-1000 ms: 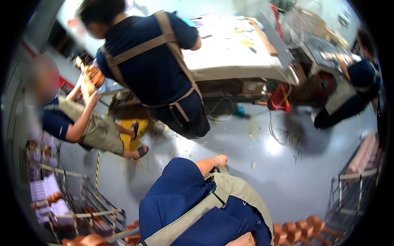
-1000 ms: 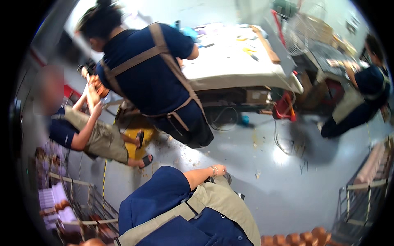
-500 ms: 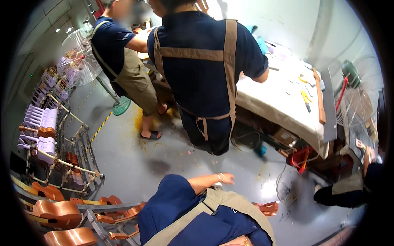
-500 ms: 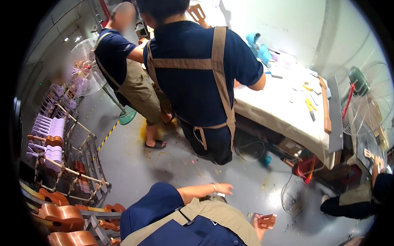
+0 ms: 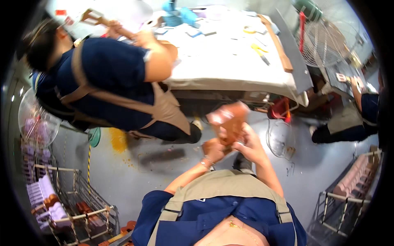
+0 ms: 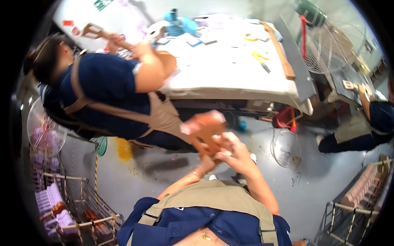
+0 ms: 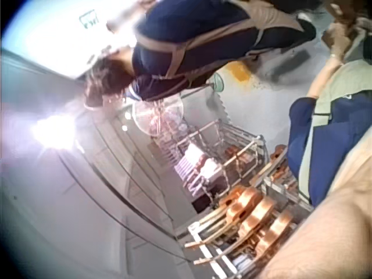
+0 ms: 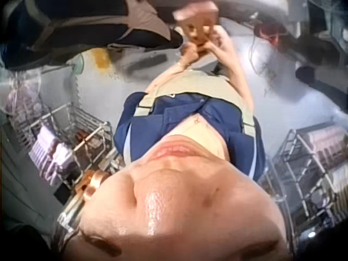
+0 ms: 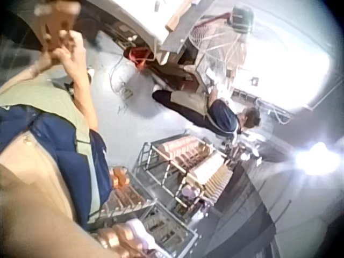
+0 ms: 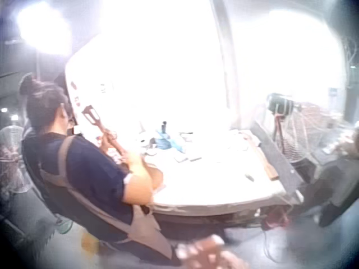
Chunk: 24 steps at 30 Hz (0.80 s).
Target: The person sands the body and neck of a wooden guitar using a sanding block. They rotate the guitar to access different surfaces and continue sanding the soundhole area and neck. The guitar remains in hand throughout the process.
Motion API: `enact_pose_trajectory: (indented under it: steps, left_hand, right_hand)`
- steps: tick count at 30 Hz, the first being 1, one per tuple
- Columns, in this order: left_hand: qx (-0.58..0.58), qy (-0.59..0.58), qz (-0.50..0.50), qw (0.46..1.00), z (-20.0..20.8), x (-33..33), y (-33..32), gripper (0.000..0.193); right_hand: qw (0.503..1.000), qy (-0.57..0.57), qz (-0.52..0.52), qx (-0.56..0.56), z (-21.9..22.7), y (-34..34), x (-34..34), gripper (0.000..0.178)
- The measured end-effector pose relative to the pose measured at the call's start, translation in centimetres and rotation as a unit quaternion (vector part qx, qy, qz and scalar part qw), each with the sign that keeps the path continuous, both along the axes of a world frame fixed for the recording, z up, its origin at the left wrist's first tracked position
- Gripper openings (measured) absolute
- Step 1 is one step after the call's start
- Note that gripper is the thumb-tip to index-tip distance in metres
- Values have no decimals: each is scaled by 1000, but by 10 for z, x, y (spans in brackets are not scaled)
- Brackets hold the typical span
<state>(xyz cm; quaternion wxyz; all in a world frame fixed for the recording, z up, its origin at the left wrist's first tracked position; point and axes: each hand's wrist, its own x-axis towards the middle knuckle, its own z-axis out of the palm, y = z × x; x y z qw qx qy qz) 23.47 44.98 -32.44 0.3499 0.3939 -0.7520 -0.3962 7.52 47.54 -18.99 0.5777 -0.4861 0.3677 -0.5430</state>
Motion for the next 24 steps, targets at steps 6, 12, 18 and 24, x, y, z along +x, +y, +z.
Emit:
enact_pose_trajectory:
  steps: [6, 12, 18, 24]
  left_hand:
    - [66, 289, 108, 949, 64, -31, -24, 8]
    - [-98, 462, 196, 859, 150, -54, -25, 39]
    - [-112, 605, 282, 736, 181, -50, -12, 46]
    - [-113, 676, 419, 596, 162, -30, -34, 47]
  right_hand:
    - [988, 134, -14, 72, -53, -41, -110, 36]
    - [973, 172, -46, 146, -130, -91, -206, 52]
    - [986, 30, 100, 130, -131, -157, -188, 76]
    - [958, -141, 110, 224, -121, -189, -144, 66]
